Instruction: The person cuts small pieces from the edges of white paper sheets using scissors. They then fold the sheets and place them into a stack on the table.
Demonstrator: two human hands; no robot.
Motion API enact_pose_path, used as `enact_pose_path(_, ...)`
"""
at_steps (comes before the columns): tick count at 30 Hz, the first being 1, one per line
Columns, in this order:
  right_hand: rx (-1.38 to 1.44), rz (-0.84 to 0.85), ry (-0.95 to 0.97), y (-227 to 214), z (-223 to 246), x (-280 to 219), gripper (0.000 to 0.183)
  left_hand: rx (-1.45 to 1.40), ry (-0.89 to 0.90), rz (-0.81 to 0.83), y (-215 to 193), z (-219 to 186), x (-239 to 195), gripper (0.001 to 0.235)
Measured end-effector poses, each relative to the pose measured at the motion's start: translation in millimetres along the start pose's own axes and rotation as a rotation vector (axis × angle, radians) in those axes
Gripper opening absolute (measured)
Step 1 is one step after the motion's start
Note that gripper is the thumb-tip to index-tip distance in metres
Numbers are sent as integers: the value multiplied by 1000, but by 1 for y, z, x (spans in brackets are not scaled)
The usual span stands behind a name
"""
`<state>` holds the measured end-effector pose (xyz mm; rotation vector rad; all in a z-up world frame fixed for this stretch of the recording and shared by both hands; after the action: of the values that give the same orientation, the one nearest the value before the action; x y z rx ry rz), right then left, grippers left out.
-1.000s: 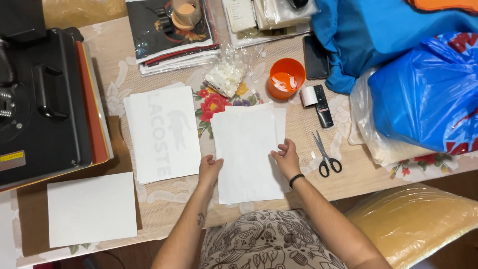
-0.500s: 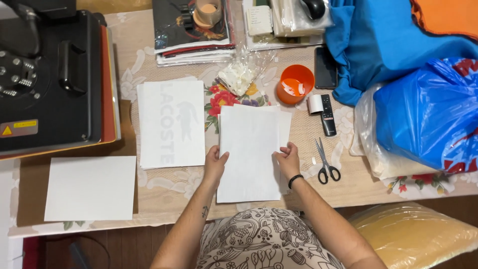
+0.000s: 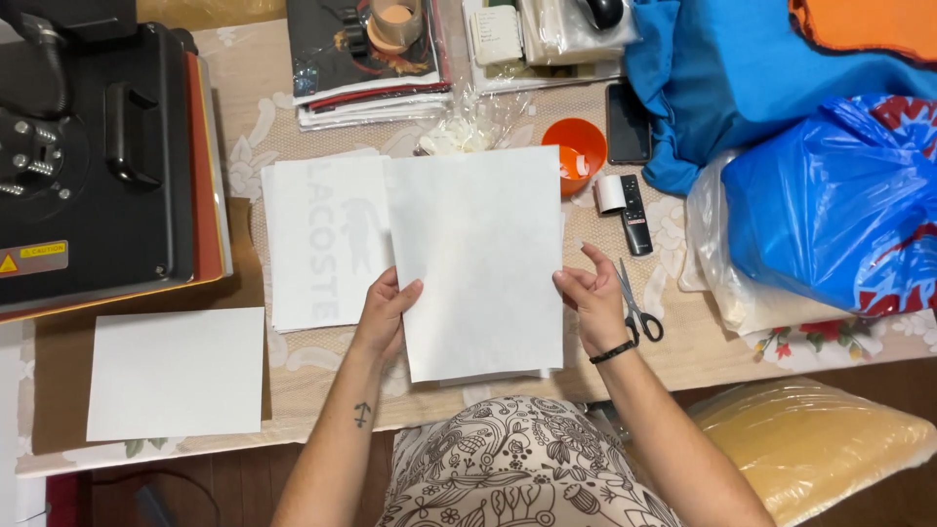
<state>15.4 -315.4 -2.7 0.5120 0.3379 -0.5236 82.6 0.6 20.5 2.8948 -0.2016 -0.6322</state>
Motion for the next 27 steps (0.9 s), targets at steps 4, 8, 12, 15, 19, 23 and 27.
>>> enact_pose_path(4, 57, 96, -89, 17, 33, -5, 67, -13, 17, 111, -4, -5, 0, 22)
enact_pose_path(8, 22, 182, -164, 47, 84, -32, 69, 3, 87, 138, -4, -38, -12, 23)
enact_pose_path(12, 93, 264, -203, 63, 125, -50, 33, 41, 249, 90, -2, -82, -31, 22)
enact_pose_path(15, 63, 300, -190, 74, 143, -61, 15, 75, 329, 76, 0, -109, -43, 21)
enact_pose_path(19, -79, 297, -190, 76, 152, -57, 14, 142, 389, 78, 3, -128, -51, 18)
enact_pose_path(23, -90, 288, -158, 65, 141, -43, 15, 171, 391, 73, 1, -132, -54, 17)
enact_pose_path(27, -91, 302, -116, 65, 137, -43, 16, 163, 358, 60, -1, -127, -56, 17)
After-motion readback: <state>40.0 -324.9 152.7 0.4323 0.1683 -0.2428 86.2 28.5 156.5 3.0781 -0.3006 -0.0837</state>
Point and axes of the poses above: each hand's wrist, its own x-axis towards the middle knuckle, its own y-axis out of the palm, z = x × y, the point moved 8 cm from there along x, towards the middle knuckle, and after that the axes turned 14 degrees about x, right-handed, at the moved point
